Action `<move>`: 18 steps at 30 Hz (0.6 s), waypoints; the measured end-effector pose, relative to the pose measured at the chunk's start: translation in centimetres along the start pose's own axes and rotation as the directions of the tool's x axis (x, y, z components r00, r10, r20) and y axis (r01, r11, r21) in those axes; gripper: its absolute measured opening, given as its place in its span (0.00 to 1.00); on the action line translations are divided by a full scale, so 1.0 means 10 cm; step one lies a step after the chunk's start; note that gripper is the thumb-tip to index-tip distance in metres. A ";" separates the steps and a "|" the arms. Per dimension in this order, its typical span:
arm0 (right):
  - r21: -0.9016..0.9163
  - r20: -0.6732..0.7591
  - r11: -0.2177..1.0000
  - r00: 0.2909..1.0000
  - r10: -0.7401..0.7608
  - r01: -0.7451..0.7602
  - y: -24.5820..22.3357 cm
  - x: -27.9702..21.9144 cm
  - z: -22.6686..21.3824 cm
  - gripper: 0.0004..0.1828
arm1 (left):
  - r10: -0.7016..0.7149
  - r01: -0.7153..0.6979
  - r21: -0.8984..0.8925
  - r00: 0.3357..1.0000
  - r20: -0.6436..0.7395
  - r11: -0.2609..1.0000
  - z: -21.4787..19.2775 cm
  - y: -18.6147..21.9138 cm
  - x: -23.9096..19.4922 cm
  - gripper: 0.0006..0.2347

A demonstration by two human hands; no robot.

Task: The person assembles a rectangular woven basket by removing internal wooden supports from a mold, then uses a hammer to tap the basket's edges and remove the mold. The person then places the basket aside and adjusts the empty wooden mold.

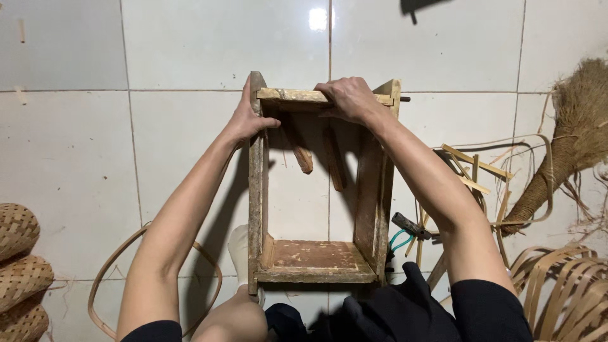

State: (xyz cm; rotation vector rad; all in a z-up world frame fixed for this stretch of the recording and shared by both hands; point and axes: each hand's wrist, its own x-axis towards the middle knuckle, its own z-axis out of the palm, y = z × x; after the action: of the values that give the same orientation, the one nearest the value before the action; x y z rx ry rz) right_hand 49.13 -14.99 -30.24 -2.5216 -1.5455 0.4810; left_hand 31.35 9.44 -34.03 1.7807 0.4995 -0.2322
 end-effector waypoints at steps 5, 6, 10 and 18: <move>-0.121 -0.018 0.992 0.999 0.037 -0.038 -0.06 -0.01 0.04 0.19 | -0.104 0.110 0.072 0.991 -0.086 0.991 0.01 0.23 -0.04 0.51; -0.153 0.005 0.987 0.999 0.048 -0.047 -0.10 -0.06 0.02 0.21 | -0.146 0.151 0.031 0.981 -0.131 0.988 0.03 0.29 -0.07 0.47; -0.305 -0.552 0.951 0.823 -0.130 -0.055 -0.18 -0.45 -0.07 0.54 | -0.251 0.264 0.045 0.949 -0.192 0.963 0.10 0.53 -0.08 0.45; 0.724 -0.080 0.542 0.728 0.681 -0.428 0.03 -1.26 -0.04 0.52 | -0.261 0.284 0.074 0.938 -0.229 0.956 0.10 0.57 -0.09 0.43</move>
State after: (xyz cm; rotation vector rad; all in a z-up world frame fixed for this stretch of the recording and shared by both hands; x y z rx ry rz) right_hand 44.20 -26.29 -27.49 -2.2526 -0.2574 0.4870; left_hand 33.25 7.16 -28.98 1.8476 0.9097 -0.2617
